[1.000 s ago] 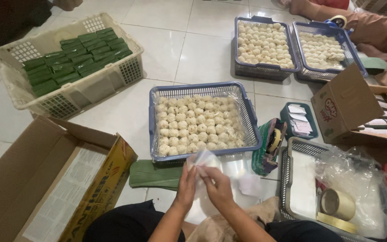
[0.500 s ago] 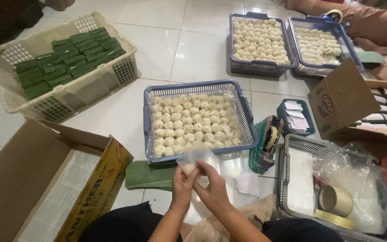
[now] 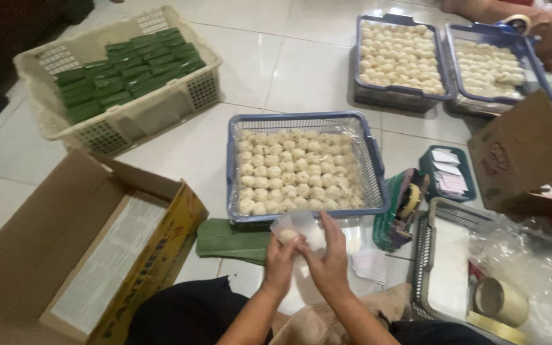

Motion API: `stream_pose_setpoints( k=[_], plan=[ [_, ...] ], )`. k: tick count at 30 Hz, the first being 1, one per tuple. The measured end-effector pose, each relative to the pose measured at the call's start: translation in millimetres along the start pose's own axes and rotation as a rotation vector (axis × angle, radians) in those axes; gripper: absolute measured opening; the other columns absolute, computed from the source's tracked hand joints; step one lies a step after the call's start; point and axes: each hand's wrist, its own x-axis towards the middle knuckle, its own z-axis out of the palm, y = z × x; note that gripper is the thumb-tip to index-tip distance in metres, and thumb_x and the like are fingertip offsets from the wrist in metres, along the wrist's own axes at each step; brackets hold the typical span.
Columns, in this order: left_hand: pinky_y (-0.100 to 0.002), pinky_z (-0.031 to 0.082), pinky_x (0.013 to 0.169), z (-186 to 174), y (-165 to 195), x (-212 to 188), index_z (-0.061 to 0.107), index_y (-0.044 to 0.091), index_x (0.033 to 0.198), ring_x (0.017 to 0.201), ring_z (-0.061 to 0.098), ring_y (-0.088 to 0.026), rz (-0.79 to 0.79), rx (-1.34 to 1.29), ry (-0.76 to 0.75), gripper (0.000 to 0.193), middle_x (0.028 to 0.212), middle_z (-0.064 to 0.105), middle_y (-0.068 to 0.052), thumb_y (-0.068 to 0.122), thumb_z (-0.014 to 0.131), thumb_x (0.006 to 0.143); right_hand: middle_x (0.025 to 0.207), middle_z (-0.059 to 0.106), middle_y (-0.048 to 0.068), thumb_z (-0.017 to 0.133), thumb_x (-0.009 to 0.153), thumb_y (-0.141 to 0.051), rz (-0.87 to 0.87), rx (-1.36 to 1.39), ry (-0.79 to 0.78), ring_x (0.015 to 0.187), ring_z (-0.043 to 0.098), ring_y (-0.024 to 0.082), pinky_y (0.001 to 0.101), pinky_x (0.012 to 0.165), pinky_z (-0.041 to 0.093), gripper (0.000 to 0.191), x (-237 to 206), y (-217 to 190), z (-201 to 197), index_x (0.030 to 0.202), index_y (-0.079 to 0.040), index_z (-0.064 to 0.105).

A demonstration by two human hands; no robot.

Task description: The person wraps round white food balls in small squares of clear plastic film, folds a green leaf wrapper around some items, and places the wrapped items into plastic baskets and a cardboard box. Other workers wrap similar items nearby on the floor.

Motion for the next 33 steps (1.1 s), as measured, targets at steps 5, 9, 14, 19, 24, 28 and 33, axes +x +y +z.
stream_pose_setpoints(
  k=[5, 9, 14, 19, 24, 28, 33],
  plan=[
    [-0.034, 0.044, 0.101, 4, -5, -8, 0.043, 0.006, 0.142, 0.117, 0.055, -0.018, -0.151, -0.189, 0.082, 0.049, 0.134, 0.058, -0.010, 0.029, 0.059, 0.102, 0.135, 0.068, 0.017, 0.075, 0.084, -0.006, -0.083, 0.033, -0.167, 0.126, 0.064, 0.029, 0.0384, 0.102, 0.051, 0.059, -10, -5, 8, 0.141, -0.005, 0.060],
    [-0.035, 0.037, 0.114, 5, 15, -15, 0.035, 0.004, 0.156, 0.135, 0.050, -0.019, -0.318, -0.245, 0.007, 0.070, 0.152, 0.049, -0.013, 0.046, 0.053, 0.102, 0.137, 0.069, 0.015, 0.074, 0.088, -0.007, -0.027, 0.167, -0.186, 0.126, 0.068, 0.025, 0.0350, 0.103, 0.054, 0.056, -16, 1, 11, 0.142, -0.005, 0.058],
    [-0.036, 0.046, 0.102, -23, 71, 9, 0.045, 0.010, 0.151, 0.118, 0.060, -0.021, -0.351, 0.404, -0.151, 0.065, 0.140, 0.060, -0.008, 0.046, 0.057, 0.098, 0.136, 0.065, 0.016, 0.064, 0.092, -0.004, 0.440, 0.722, -0.176, 0.121, 0.064, 0.026, 0.0365, 0.100, 0.055, 0.053, 3, 20, 0, 0.144, -0.002, 0.054],
    [-0.047, 0.056, 0.089, -111, 155, 61, 0.077, 0.000, 0.103, 0.101, 0.071, -0.041, -0.201, 1.595, 0.132, 0.028, 0.106, 0.073, -0.027, 0.020, 0.063, 0.089, 0.127, 0.067, 0.017, 0.059, 0.095, -0.010, 0.759, 1.071, -0.117, 0.112, 0.067, 0.026, 0.0427, 0.094, 0.058, 0.044, 25, 36, -14, 0.136, 0.006, 0.058],
    [-0.048, 0.057, 0.093, -114, 143, 82, 0.074, 0.005, 0.115, 0.115, 0.068, -0.039, -0.337, 1.870, 0.237, 0.032, 0.126, 0.067, -0.022, 0.025, 0.065, 0.091, 0.124, 0.065, 0.014, 0.069, 0.084, 0.002, 0.785, 0.920, -0.167, 0.107, 0.066, 0.023, 0.0369, 0.094, 0.055, 0.056, 25, 38, -12, 0.138, 0.000, 0.054],
    [-0.045, 0.058, 0.089, -101, 119, 79, 0.068, 0.001, 0.120, 0.108, 0.070, -0.035, -0.274, 1.946, 0.313, 0.048, 0.130, 0.060, -0.021, 0.040, 0.071, 0.092, 0.124, 0.067, 0.017, 0.072, 0.082, 0.001, 0.772, 0.875, -0.198, 0.107, 0.069, 0.024, 0.0371, 0.093, 0.058, 0.055, 25, 35, -15, 0.135, 0.003, 0.058],
    [-0.045, 0.059, 0.084, -96, 121, 82, 0.063, 0.005, 0.122, 0.104, 0.071, -0.033, -0.225, 1.986, 0.388, 0.048, 0.123, 0.063, -0.016, 0.032, 0.078, 0.085, 0.122, 0.068, 0.007, 0.075, 0.079, -0.003, 0.794, 0.802, -0.197, 0.103, 0.069, 0.018, 0.0365, 0.086, 0.059, 0.055, 32, 36, -22, 0.132, -0.003, 0.059]
  ],
)
